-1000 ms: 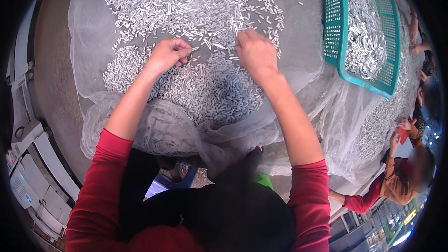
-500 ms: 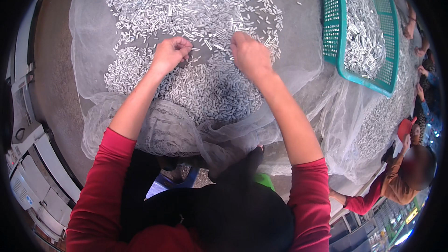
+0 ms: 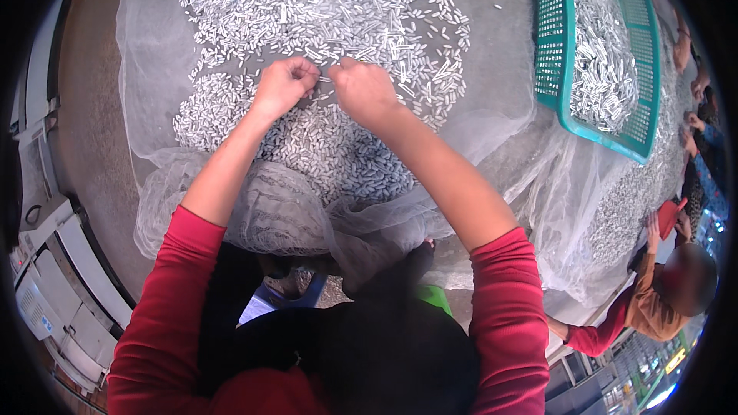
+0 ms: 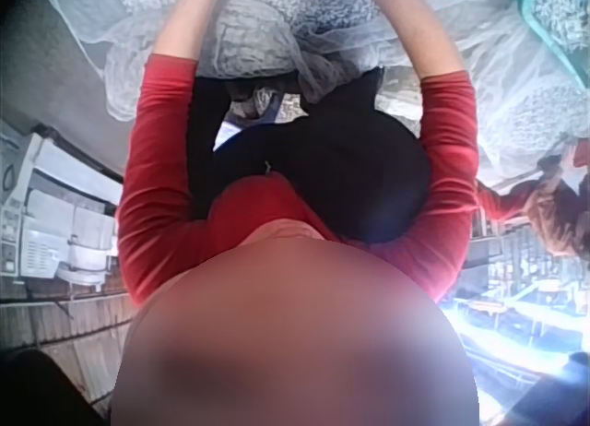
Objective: The person sorts small silver fish by hand on a large white sheet, picking them up and placing them into a green basket. The person works continuously, moving fish from the pile into the basket.
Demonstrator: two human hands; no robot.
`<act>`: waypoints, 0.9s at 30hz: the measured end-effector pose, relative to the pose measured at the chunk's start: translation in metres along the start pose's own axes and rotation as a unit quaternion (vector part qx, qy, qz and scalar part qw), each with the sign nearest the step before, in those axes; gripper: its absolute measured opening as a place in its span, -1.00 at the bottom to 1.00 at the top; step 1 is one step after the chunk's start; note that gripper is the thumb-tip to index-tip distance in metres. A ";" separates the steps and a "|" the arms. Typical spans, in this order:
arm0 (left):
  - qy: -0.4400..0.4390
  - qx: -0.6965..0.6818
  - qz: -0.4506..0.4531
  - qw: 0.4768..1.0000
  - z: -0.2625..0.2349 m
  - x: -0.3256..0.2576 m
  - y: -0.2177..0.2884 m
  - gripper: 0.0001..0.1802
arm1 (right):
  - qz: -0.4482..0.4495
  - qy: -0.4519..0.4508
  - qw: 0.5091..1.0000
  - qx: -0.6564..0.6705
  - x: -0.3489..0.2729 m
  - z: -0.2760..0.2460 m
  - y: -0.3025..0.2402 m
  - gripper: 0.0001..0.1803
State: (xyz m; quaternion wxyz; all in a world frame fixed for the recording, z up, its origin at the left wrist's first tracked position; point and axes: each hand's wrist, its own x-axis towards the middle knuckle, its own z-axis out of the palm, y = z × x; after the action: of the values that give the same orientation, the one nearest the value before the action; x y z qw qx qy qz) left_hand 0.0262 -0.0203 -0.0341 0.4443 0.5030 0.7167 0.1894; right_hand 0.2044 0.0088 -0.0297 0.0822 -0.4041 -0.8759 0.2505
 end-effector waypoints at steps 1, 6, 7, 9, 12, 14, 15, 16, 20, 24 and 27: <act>0.000 -0.002 0.002 1.000 0.000 0.000 0.000 -0.86 | -0.016 0.008 1.000 0.000 0.000 0.000 0.000 -0.88; -0.002 -0.004 0.002 1.000 0.000 0.000 -0.001 -0.87 | -0.030 0.055 0.998 0.008 0.001 0.006 0.001 -0.93; -0.003 -0.004 0.002 1.000 0.000 0.001 -0.002 -0.86 | -0.030 0.055 0.998 0.002 0.001 0.006 0.001 -0.93; -0.008 -0.029 -0.010 0.999 0.001 0.002 -0.004 -0.85 | -0.038 0.055 0.998 0.000 0.001 0.007 0.001 -0.96; -0.023 -0.112 -0.043 0.993 0.002 0.004 -0.007 -0.83 | -0.052 0.048 0.997 -0.031 0.001 0.007 0.001 -0.97; -0.035 -0.176 -0.066 0.982 0.004 0.004 -0.008 -0.83 | -0.063 0.043 0.996 -0.055 0.002 0.007 -0.001 -0.94; -0.035 -0.182 -0.059 0.981 0.004 0.003 -0.008 -0.85 | -0.068 0.041 0.995 -0.063 0.003 0.007 -0.003 -0.92; -0.034 -0.182 -0.059 0.981 0.005 0.002 -0.008 -0.87 | -0.073 0.040 0.994 -0.071 0.004 0.008 -0.004 -0.90; -0.027 -0.182 -0.058 0.981 0.006 0.000 -0.008 -0.88 | -0.061 0.015 0.994 -0.090 0.007 0.009 -0.014 -0.90; -0.015 -0.175 -0.054 0.983 0.008 0.000 -0.011 -0.85 | -0.033 -0.039 0.994 -0.098 0.009 0.009 -0.025 -0.89; -0.004 -0.172 -0.041 0.984 0.010 -0.001 -0.013 -0.79 | -0.024 -0.081 0.988 -0.129 0.013 0.007 -0.028 -0.89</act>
State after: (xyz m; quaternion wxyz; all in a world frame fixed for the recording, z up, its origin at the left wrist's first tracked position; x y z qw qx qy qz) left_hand 0.0275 -0.0283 -0.0483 0.5343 0.3899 0.6919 0.2894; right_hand 0.1744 0.0000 -0.0224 -0.0357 -0.3685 -0.9140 0.1656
